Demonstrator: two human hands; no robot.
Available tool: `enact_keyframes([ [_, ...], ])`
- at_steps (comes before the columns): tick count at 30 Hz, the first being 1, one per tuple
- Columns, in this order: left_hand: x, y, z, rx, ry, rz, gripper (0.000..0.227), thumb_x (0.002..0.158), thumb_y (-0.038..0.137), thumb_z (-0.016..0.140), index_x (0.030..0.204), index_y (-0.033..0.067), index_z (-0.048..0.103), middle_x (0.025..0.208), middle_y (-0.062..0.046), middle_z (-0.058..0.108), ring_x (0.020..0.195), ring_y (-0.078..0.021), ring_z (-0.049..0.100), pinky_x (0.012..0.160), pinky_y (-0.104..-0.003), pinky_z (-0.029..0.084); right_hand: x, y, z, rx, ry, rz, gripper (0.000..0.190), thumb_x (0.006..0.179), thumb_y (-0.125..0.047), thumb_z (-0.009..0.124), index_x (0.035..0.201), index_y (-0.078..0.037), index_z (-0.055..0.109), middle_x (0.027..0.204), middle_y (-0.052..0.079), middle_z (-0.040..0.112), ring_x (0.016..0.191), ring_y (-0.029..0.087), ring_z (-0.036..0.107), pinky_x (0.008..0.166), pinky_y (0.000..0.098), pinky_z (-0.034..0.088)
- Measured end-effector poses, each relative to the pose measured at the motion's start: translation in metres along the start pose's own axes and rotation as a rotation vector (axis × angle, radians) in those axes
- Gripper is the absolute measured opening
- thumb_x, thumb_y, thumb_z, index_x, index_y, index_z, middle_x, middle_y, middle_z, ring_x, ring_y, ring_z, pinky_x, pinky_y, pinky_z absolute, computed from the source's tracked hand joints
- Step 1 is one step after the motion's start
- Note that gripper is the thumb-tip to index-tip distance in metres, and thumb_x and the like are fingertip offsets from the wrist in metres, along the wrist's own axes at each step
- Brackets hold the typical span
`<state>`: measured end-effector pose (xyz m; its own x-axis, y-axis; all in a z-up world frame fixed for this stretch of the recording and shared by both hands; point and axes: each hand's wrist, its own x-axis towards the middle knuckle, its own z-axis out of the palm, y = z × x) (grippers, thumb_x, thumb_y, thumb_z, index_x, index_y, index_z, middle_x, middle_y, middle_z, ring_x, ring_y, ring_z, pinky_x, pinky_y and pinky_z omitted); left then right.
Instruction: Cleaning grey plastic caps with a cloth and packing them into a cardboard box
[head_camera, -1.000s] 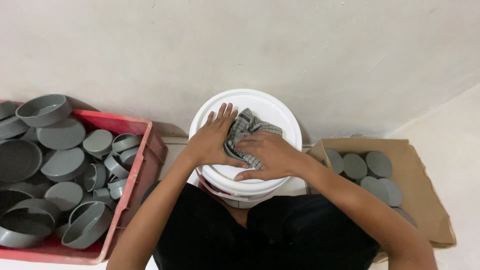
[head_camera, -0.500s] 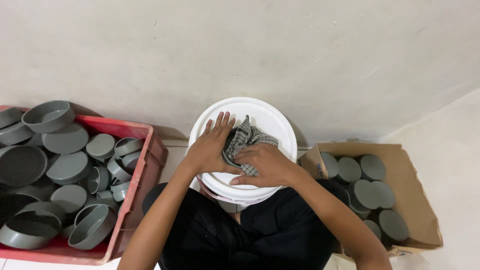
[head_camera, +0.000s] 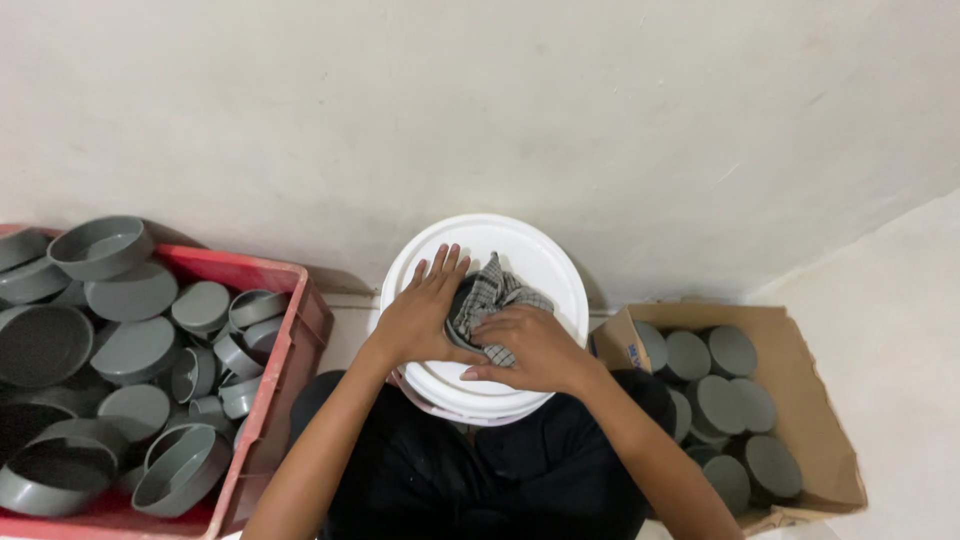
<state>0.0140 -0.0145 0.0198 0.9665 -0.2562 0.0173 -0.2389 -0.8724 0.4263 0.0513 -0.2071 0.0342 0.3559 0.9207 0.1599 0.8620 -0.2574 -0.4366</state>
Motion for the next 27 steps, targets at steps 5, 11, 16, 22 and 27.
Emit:
enact_keyframes([
  [5,0.001,-0.002,0.009,0.009,0.002,0.002,0.125,0.048,0.069,0.069,0.143,0.0037,0.019,0.15,-0.018,0.016,0.139,-0.0313,0.011,0.113,-0.047,0.012,-0.001,0.003,0.005,0.012,0.029,0.024,0.04,0.083,-0.042,0.063,0.102,-0.007,0.067,0.104,0.012,0.067,0.106,0.03,0.059,0.093,0.0435,0.041],
  [11,-0.001,0.002,0.0,-0.013,-0.007,-0.005,0.127,0.047,0.071,0.069,0.142,0.0027,0.019,0.15,-0.019,0.016,0.139,-0.0318,0.01,0.113,-0.047,0.011,-0.006,0.006,0.003,-0.001,-0.008,-0.001,0.043,0.08,-0.046,0.064,0.101,-0.009,0.067,0.106,0.009,0.067,0.109,0.028,0.058,0.096,0.0437,0.038],
  [16,0.004,-0.006,0.006,0.041,-0.022,0.0,0.128,0.047,0.071,0.068,0.143,0.0028,0.018,0.15,-0.019,0.014,0.139,-0.0319,0.009,0.112,-0.048,0.011,0.009,0.002,-0.003,-0.097,-0.022,0.049,0.058,0.082,-0.055,0.057,0.114,-0.007,0.061,0.116,0.012,0.062,0.114,0.03,0.053,0.097,0.0443,0.037],
  [22,0.003,0.0,0.0,0.014,-0.002,-0.035,0.132,0.046,0.073,0.069,0.144,0.0029,0.013,0.15,-0.019,0.012,0.14,-0.0317,0.008,0.112,-0.048,0.008,0.001,-0.005,0.004,-0.216,0.024,0.065,0.065,0.08,-0.06,0.056,0.106,0.0,0.063,0.106,0.017,0.065,0.105,0.032,0.059,0.091,0.0422,0.042],
  [27,0.005,-0.002,0.004,0.013,-0.017,-0.014,0.128,0.047,0.063,0.072,0.144,0.0025,0.014,0.15,-0.019,0.012,0.14,-0.0321,0.007,0.112,-0.049,0.009,0.016,0.001,0.001,0.013,0.008,-0.023,0.053,0.08,-0.052,0.06,0.099,-0.003,0.067,0.102,0.015,0.067,0.107,0.031,0.058,0.089,0.0419,0.044],
])
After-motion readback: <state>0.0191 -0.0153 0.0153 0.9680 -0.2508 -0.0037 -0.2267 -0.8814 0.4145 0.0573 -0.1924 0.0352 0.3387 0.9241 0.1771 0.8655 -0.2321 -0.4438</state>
